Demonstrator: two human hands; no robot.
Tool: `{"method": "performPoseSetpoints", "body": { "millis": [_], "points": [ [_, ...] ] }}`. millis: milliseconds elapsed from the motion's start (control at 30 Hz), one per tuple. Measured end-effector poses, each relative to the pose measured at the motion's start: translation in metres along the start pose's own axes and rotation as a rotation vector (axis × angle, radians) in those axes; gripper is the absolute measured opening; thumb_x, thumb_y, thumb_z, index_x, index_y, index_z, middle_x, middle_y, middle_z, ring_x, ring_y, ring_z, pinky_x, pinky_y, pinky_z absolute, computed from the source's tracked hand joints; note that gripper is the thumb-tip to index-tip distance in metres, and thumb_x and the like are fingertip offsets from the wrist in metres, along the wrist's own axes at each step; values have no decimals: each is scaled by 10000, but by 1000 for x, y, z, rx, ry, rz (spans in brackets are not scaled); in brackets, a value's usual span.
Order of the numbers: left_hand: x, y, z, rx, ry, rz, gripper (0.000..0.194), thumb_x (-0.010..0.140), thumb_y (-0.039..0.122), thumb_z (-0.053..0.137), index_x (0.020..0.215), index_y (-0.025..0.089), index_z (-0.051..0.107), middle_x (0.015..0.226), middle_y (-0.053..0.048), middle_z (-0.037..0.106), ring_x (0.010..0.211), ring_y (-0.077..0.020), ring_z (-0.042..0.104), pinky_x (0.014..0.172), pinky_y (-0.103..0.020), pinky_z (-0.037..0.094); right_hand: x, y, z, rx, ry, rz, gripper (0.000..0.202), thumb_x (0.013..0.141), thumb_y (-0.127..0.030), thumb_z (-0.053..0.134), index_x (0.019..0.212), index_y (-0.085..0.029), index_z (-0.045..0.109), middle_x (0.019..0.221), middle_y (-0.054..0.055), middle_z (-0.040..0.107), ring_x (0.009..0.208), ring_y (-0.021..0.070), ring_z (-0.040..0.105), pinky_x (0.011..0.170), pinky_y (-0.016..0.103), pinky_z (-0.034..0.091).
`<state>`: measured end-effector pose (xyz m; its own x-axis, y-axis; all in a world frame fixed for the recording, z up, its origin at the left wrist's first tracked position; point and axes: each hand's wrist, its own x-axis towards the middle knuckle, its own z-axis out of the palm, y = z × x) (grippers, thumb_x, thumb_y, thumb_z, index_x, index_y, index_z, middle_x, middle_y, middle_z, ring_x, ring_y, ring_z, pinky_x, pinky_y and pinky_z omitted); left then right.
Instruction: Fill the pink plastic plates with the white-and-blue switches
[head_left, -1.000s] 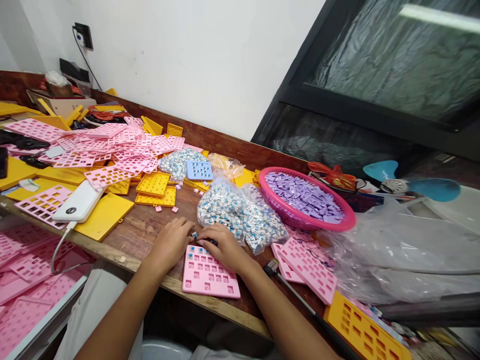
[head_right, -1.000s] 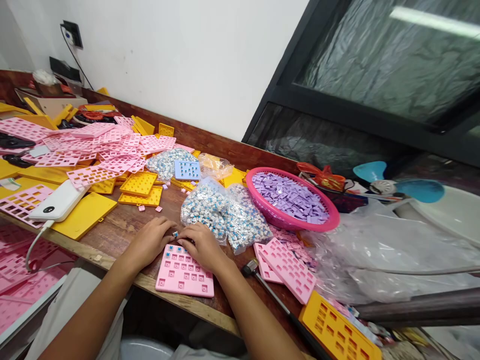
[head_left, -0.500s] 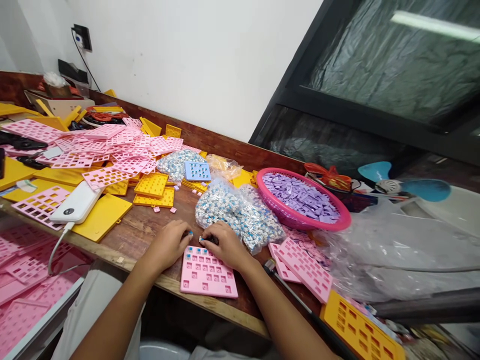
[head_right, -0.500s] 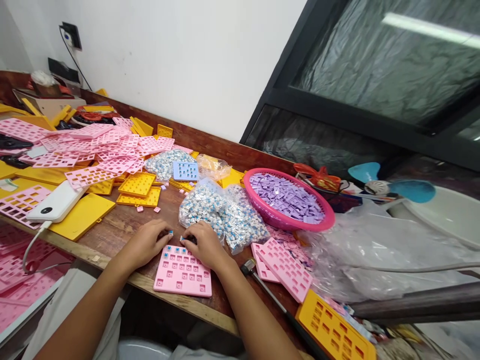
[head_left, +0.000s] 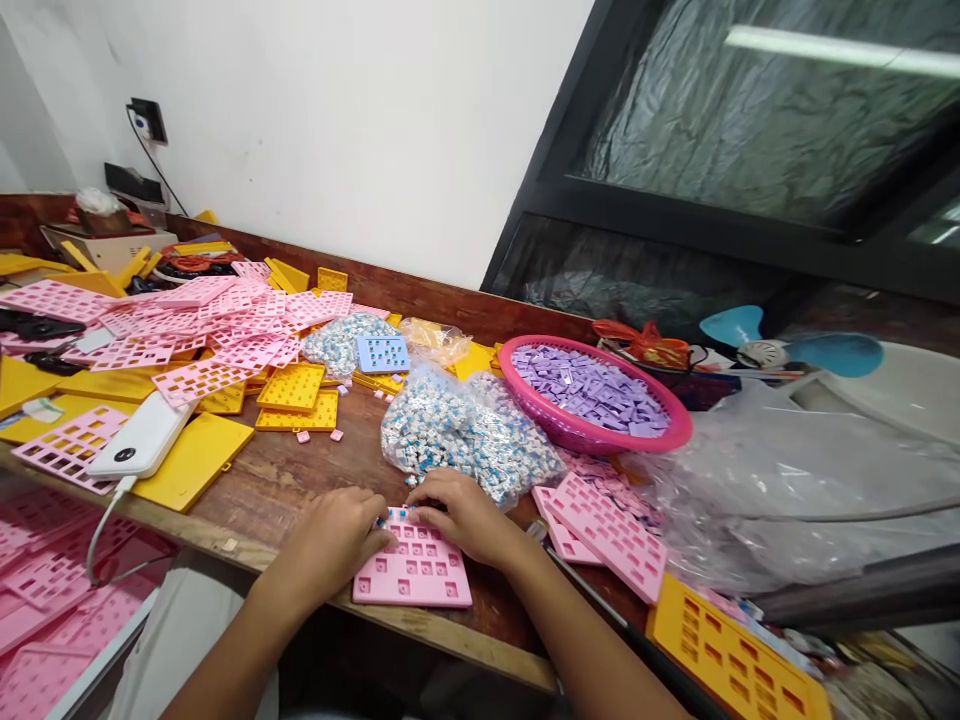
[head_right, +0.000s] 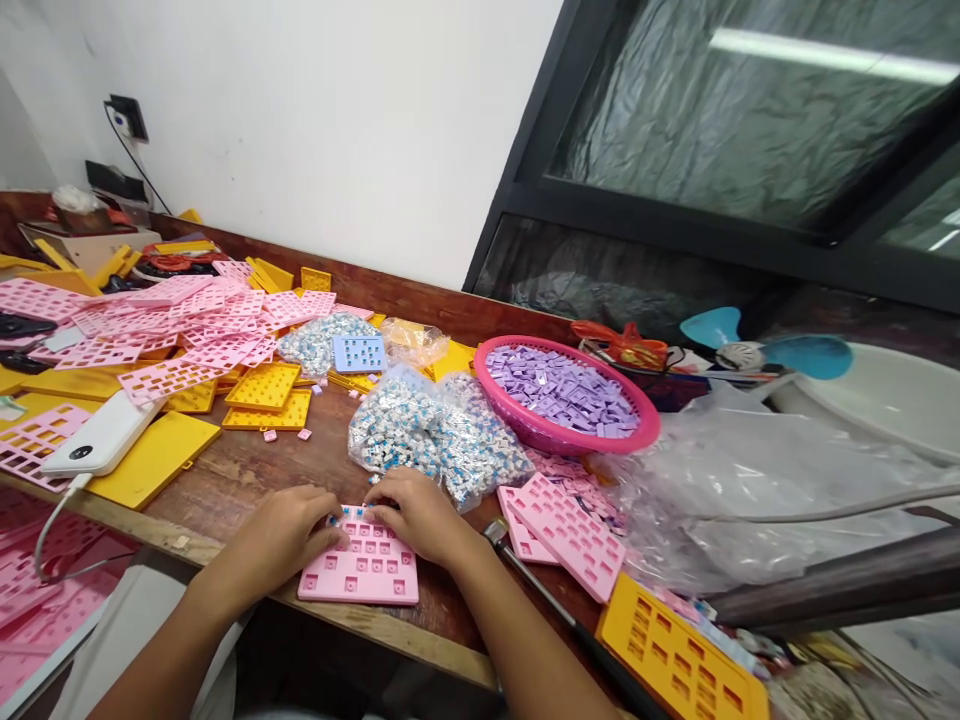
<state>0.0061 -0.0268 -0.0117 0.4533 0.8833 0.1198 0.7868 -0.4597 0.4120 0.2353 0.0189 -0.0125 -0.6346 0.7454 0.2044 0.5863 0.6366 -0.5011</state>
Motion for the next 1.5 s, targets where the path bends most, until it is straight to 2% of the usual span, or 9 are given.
{"method": "performPoseSetpoints", "body": {
  "millis": [133, 267, 367, 600, 833, 1100, 1300, 1400, 1500],
  "points": [
    [7, -4, 7, 13, 26, -68, 132, 867, 343, 727, 865, 221, 676, 896, -27, 714, 865, -206, 661, 727, -285, 418, 2, 4, 7, -61, 18, 6, 113, 863, -284, 768, 850, -202, 690, 834, 23, 666, 809, 182, 593, 710, 281, 421],
    [8, -9, 7, 14, 29, -8, 148, 880, 371, 715, 851, 227, 699, 897, -14, 684, 876, -191, 648, 741, -279, 413, 1, 6, 5, -123, 27, -9, 252, 809, -369, 820, 801, -186, 647, 788, 15, 639, 767, 178, 558, 676, 277, 379],
    [5, -10, 4, 21, 5, 46, 134, 942, 299, 630, 879, 241, 734, 904, -17, 666, 890, -183, 638, 770, -279, 419, 0, 8, 0, -86, 7, -1, 286, 792, -411, 829, 780, -187, 651, 779, 10, 646, 749, 173, 564, 672, 272, 386],
    [4, -7, 7, -7, 31, 9, 190, 974, 338, 585, 965, 266, 760, 922, -20, 641, 869, -175, 626, 746, -282, 426, -3, 12, -7, 59, -72, 26, 64, 850, -272, 767, 848, -215, 739, 806, 7, 713, 749, 175, 633, 679, 267, 445],
    [3, -7, 5, 3, 31, -9, 170, 965, 291, 602, 909, 259, 759, 912, -17, 647, 874, -179, 622, 733, -288, 413, 0, 9, 5, -15, 20, 9, 172, 844, -355, 788, 769, -211, 731, 779, 29, 708, 794, 198, 641, 733, 302, 460],
    [3, -7, 8, 44, 18, -2, 166, 979, 276, 576, 919, 242, 727, 940, -13, 664, 914, -192, 635, 763, -305, 421, -3, 6, -8, 32, -79, -64, 165, 956, -283, 638, 909, -235, 789, 870, 40, 750, 819, 197, 668, 777, 316, 478],
    [4, 0, 8, 203, -3, 13, 190, 1001, 278, 532, 924, 207, 691, 972, -44, 661, 927, -215, 628, 741, -322, 432, -3, 2, -5, -109, -52, -71, 142, 931, -264, 671, 857, -232, 789, 844, 54, 749, 825, 211, 665, 779, 328, 454],
    [3, 5, 6, 258, -21, 8, 183, 1004, 267, 528, 936, 197, 682, 1003, -55, 663, 946, -221, 627, 753, -328, 443, -3, 4, -6, 9, -41, -40, 128, 928, -278, 681, 877, -229, 788, 854, 41, 750, 814, 192, 668, 763, 300, 462],
    [2, 7, 7, 256, -26, -10, 175, 1009, 266, 521, 962, 201, 677, 1030, -50, 666, 967, -217, 630, 758, -328, 445, 0, 9, -3, 73, 87, 60, 128, 931, -293, 677, 945, -211, 774, 888, 38, 745, 795, 171, 659, 731, 276, 464]
  ]
}}
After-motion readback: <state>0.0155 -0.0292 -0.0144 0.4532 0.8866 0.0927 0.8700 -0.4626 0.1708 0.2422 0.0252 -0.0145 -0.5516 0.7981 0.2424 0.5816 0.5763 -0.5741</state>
